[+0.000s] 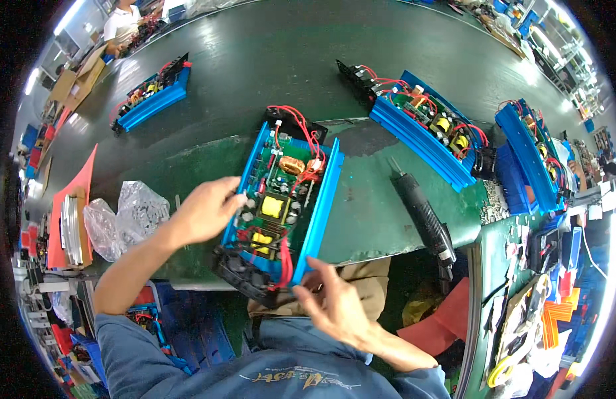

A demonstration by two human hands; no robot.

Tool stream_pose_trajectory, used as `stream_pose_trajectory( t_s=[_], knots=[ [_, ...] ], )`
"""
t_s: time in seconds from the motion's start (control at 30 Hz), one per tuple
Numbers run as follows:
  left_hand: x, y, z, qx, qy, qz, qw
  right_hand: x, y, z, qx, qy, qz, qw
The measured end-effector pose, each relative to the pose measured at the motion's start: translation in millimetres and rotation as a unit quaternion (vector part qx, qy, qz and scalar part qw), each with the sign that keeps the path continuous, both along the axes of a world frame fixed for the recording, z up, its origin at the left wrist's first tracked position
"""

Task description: Assembling electronic power inverters by installing components and connecting internal wiring.

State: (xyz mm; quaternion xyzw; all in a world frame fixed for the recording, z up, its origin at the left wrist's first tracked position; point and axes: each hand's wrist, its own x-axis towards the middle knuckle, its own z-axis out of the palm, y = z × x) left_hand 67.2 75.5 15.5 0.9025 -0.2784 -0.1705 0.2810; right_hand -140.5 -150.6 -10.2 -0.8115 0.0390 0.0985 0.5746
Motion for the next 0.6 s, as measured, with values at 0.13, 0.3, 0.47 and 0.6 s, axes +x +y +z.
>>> stream_pose_trajectory(
  t_s=[0.13, 0.3, 0.47, 0.6],
  knots=[
    [53.5, 9.1, -2.4, 0.039, 0.002, -0.065, 0.997, 13.4, 13.3, -7.8, 0.074, 0.025, 0.055, 0.995],
    [90.5, 3.1, 18.9, 0.087, -0.036, -0.132, 0.987, 34.4, -15.1, -21.9, 0.013, -0.088, -0.029, 0.996],
    [101.2, 2.0, 18.7, 0.084, 0.018, -0.192, 0.978, 45.3, -67.2, -44.4, -0.018, -0.091, -0.179, 0.980],
    [93.5, 0.6, 17.3, 0.086, -0.013, -0.205, 0.975, 74.7, -76.9, -45.7, -0.034, -0.106, -0.208, 0.972]
  ],
)
